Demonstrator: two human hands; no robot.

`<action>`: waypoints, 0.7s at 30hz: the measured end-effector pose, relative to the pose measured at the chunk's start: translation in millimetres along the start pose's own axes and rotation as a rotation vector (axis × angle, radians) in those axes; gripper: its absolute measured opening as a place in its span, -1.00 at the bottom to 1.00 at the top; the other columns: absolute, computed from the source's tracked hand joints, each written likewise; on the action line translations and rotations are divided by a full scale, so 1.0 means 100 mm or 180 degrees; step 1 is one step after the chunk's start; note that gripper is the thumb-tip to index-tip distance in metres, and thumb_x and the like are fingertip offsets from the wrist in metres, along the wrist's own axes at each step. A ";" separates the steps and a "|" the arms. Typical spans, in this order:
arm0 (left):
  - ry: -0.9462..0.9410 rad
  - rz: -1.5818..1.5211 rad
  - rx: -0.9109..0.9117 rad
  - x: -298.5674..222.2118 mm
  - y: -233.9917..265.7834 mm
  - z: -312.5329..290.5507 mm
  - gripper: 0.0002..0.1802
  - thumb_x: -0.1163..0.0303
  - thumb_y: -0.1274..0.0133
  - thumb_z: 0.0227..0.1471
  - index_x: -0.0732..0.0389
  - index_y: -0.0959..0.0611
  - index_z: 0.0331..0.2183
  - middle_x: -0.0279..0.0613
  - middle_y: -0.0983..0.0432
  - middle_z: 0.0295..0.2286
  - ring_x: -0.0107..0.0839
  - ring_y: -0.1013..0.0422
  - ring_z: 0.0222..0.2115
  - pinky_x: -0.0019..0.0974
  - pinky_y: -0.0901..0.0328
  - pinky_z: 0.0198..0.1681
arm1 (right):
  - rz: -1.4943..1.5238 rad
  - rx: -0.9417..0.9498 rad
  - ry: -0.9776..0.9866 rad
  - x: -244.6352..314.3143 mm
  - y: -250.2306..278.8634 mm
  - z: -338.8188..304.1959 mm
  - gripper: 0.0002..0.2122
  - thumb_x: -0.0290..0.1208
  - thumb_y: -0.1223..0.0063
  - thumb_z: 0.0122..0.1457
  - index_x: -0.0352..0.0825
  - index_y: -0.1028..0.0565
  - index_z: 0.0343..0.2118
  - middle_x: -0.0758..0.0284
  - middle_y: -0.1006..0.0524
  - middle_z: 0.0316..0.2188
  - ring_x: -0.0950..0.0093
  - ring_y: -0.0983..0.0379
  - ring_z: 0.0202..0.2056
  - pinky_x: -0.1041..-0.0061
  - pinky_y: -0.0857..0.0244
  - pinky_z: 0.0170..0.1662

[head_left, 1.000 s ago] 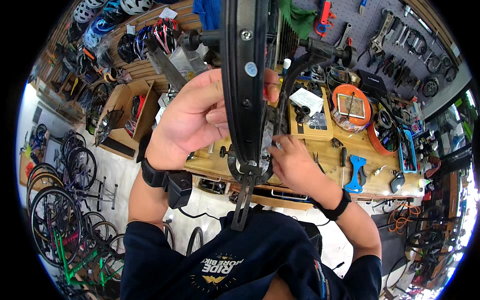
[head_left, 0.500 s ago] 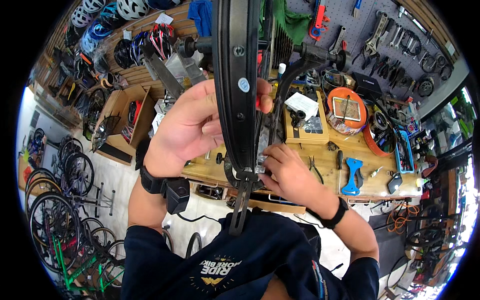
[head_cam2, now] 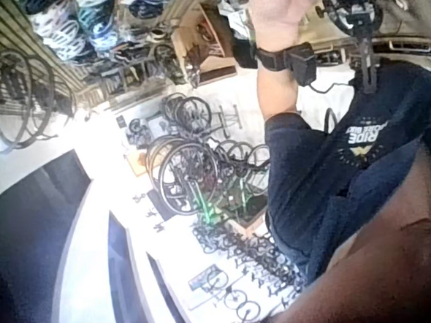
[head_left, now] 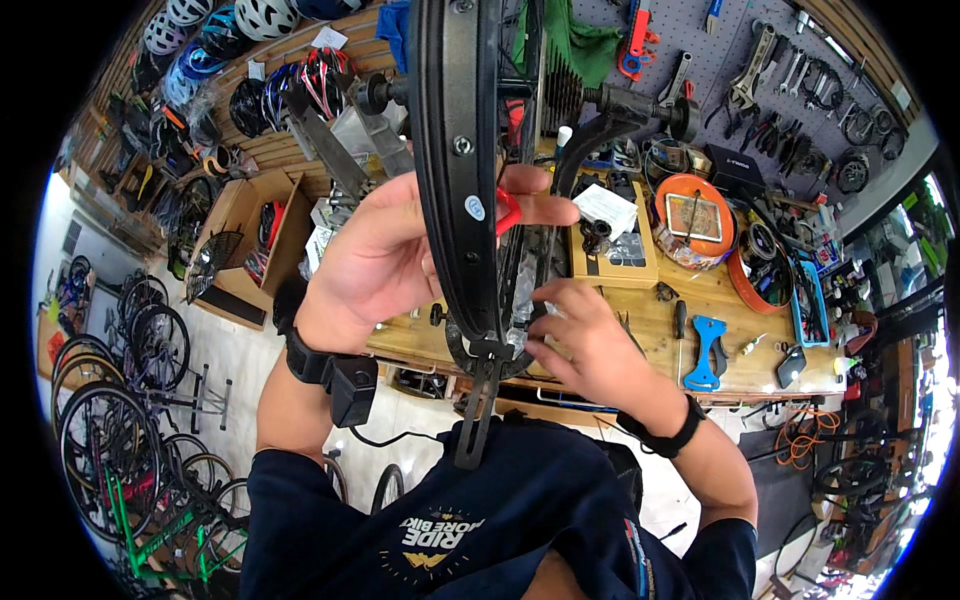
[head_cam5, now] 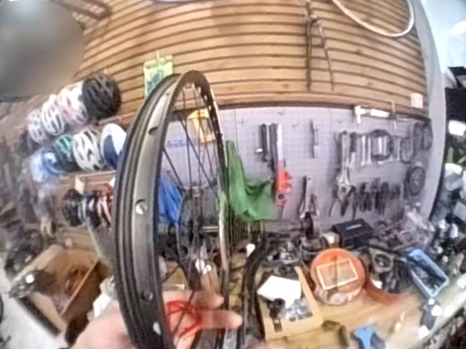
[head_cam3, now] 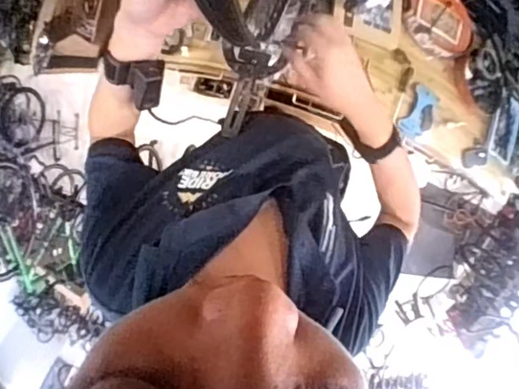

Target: The person uses a spoke wrench to adjust individual spokes on a bicycle wheel while it is mounted on a truing stand, checking the alignment against a blue truing gauge.

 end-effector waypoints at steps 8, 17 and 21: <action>-0.0106 -0.0820 0.0487 0.26 0.13 0.02 -0.66 0.44 -0.09 0.08 0.32 -0.51 -0.08 -0.16 -0.40 -0.13 -0.33 -0.33 -0.13 -0.49 -0.26 -0.18 | 0.1549 0.0134 -0.1797 -0.31 -0.15 -0.40 -0.74 -0.39 -0.11 0.21 -0.46 -0.42 -0.14 0.09 -0.53 -0.26 0.23 -0.51 -0.22 0.35 -0.38 -0.12; 0.0200 -0.0185 0.0178 0.47 0.24 -0.05 -0.58 0.19 -0.28 -0.02 0.21 -0.45 -0.27 -0.22 -0.38 -0.36 -0.53 -0.37 -0.44 -0.55 -0.29 -0.37 | 0.1660 0.0152 -0.2109 -0.40 -0.36 -0.44 -0.72 -0.31 -0.01 0.28 -0.48 -0.42 -0.15 0.09 -0.53 -0.39 0.31 -0.50 -0.33 0.40 -0.36 -0.21; 0.0232 -0.0182 0.0325 0.54 0.29 -0.05 -0.69 0.31 -0.26 0.01 0.19 -0.44 -0.34 -0.36 -0.35 -0.33 -0.42 -0.32 -0.28 -0.43 -0.21 -0.21 | 0.1541 0.0380 -0.2214 -0.37 -0.29 -0.38 -0.73 -0.33 -0.06 0.25 -0.47 -0.42 -0.17 0.11 -0.52 -0.43 0.30 -0.48 -0.38 0.40 -0.36 -0.26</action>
Point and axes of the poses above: each hand's wrist, its own z-axis towards the middle knuckle, its own y-axis out of the back of the hand, x = y × z, the point moved 1 cm from there along z, towards the middle knuckle
